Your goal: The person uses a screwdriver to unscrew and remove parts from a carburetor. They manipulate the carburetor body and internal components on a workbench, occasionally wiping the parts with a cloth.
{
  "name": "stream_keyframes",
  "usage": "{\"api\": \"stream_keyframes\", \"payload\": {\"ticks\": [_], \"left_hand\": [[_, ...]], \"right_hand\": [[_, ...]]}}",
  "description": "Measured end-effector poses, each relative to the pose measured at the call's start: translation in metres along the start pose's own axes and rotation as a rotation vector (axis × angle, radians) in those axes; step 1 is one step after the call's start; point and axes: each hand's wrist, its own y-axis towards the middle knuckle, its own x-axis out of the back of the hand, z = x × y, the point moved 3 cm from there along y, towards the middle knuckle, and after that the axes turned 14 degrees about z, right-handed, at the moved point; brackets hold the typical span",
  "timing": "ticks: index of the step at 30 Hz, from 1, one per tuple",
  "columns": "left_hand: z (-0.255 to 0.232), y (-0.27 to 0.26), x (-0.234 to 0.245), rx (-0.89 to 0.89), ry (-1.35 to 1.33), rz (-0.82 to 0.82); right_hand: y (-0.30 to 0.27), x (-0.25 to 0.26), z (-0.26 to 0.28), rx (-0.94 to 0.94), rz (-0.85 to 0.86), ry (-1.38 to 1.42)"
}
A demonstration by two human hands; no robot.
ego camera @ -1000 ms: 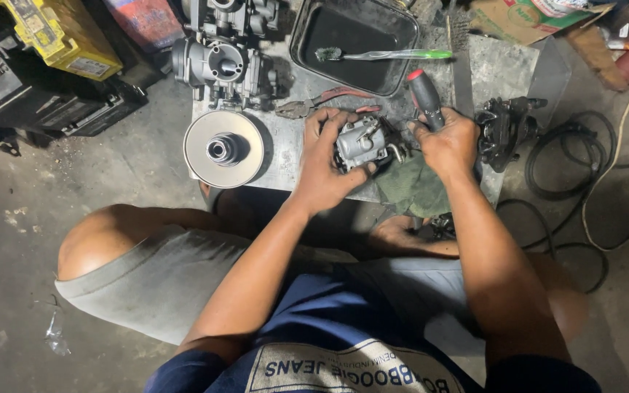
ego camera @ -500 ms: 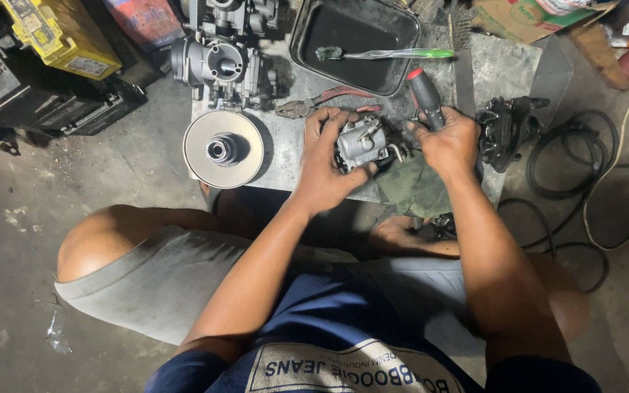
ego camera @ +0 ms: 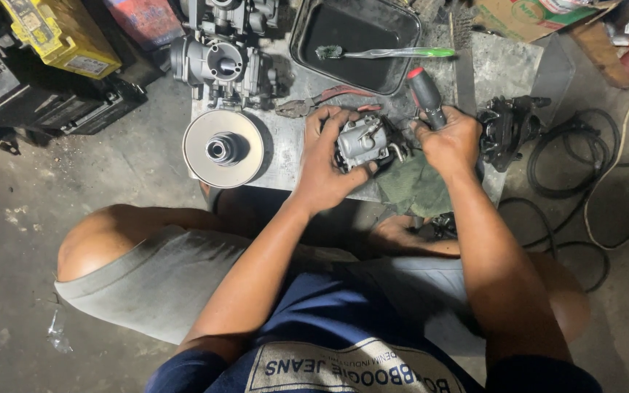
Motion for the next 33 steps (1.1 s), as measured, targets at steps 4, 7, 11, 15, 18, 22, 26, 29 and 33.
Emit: {"api": "stream_keyframes", "payload": {"ticks": [4, 7, 11, 15, 18, 22, 26, 29, 33], "left_hand": [[-0.003, 0.001, 0.0, -0.004, -0.006, 0.001], [-0.004, 0.001, 0.0, -0.003, -0.007, -0.002], [-0.005, 0.001, 0.0, 0.004, -0.011, 0.001], [-0.005, -0.001, 0.0, -0.001, 0.001, 0.004], [-0.006, -0.001, 0.001, 0.002, 0.008, 0.01], [-0.007, -0.002, 0.002, 0.0, -0.002, 0.007], [-0.01, -0.003, 0.002, 0.006, -0.009, 0.013], [-0.009, -0.004, 0.003, 0.013, -0.003, 0.016], [-0.008, -0.004, 0.003, 0.001, -0.003, 0.013]], "right_hand": [[-0.004, 0.002, 0.005, 0.009, -0.001, 0.008], [0.003, -0.004, -0.003, 0.016, -0.015, -0.023], [-0.004, 0.001, 0.004, 0.04, -0.043, -0.018], [0.007, 0.001, -0.006, 0.069, -0.104, 0.013], [-0.005, 0.006, -0.003, 0.086, -0.146, 0.026], [-0.025, 0.018, 0.018, 0.137, -0.178, 0.078], [-0.067, 0.035, 0.056, 0.303, -0.096, 0.133], [-0.089, 0.041, 0.078, 0.491, 0.016, 0.161], [-0.102, 0.043, 0.096, 0.669, 0.126, 0.152]]}}
